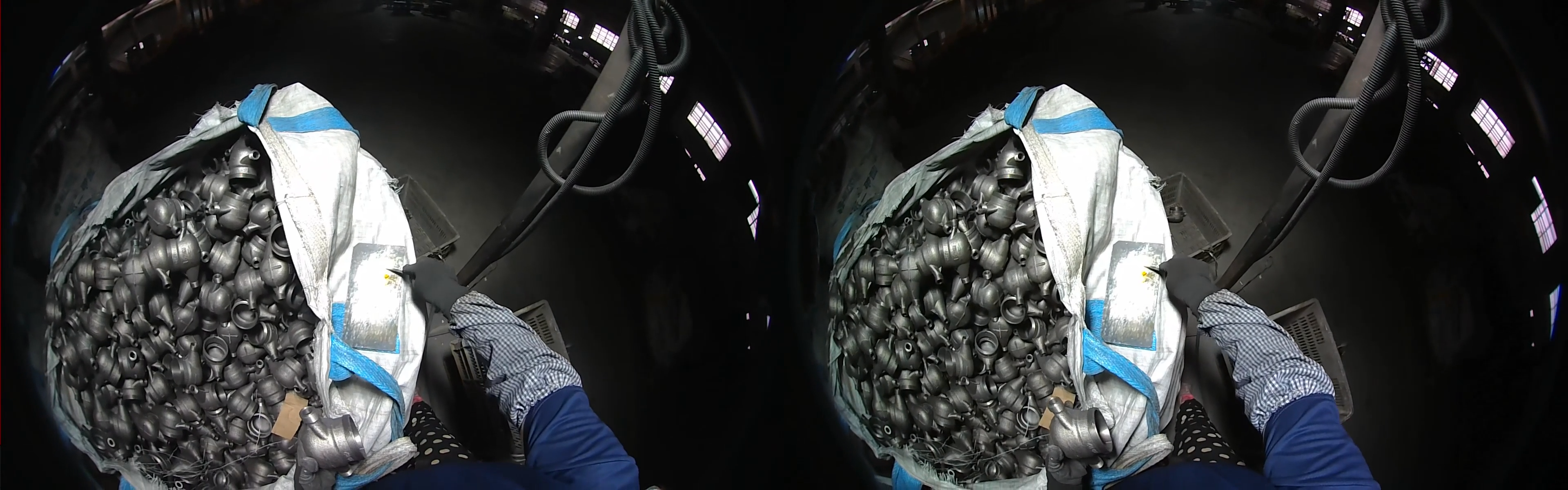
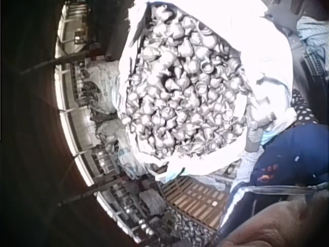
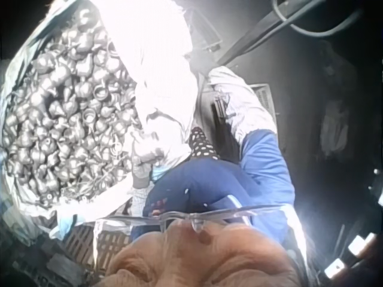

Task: The person picks up metal pipe fittings from a large white bag, turns them over by hand to check their surfaces and openings, and then places them into a separate crate or returns them to the bag.

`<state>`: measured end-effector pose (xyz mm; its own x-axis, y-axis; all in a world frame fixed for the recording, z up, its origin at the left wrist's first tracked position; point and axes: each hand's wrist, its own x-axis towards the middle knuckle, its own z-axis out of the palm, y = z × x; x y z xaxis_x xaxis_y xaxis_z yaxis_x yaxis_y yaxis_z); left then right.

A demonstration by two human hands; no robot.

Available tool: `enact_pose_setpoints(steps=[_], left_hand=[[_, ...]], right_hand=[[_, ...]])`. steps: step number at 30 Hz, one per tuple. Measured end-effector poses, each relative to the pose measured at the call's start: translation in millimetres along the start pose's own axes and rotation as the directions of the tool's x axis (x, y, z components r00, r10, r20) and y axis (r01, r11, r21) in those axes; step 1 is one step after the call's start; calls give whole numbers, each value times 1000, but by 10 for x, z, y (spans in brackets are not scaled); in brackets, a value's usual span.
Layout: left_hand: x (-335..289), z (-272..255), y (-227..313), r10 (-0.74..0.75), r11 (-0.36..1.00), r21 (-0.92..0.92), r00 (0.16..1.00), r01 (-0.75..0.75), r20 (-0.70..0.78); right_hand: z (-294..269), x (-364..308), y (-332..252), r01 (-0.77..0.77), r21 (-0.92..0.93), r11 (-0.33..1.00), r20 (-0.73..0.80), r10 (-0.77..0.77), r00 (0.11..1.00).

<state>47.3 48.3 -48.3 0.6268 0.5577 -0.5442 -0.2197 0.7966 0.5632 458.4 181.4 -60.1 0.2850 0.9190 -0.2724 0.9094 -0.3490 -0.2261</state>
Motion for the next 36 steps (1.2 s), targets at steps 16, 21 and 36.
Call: enact_pose_setpoints(steps=[16,21,36], left_hand=[[-545,255,26,536,841,132,841,-524,-72],[-691,224,-20,629,777,178,755,-603,-188],[-981,54,-207,917,231,829,399,-509,-10]], right_hand=[[-498,-1870,-861,-107,920,377,291,-472,832],[-323,-2440,-1276,128,895,428,207,-650,731],[95,-2724,-1699,456,817,354,-85,-708,701]])
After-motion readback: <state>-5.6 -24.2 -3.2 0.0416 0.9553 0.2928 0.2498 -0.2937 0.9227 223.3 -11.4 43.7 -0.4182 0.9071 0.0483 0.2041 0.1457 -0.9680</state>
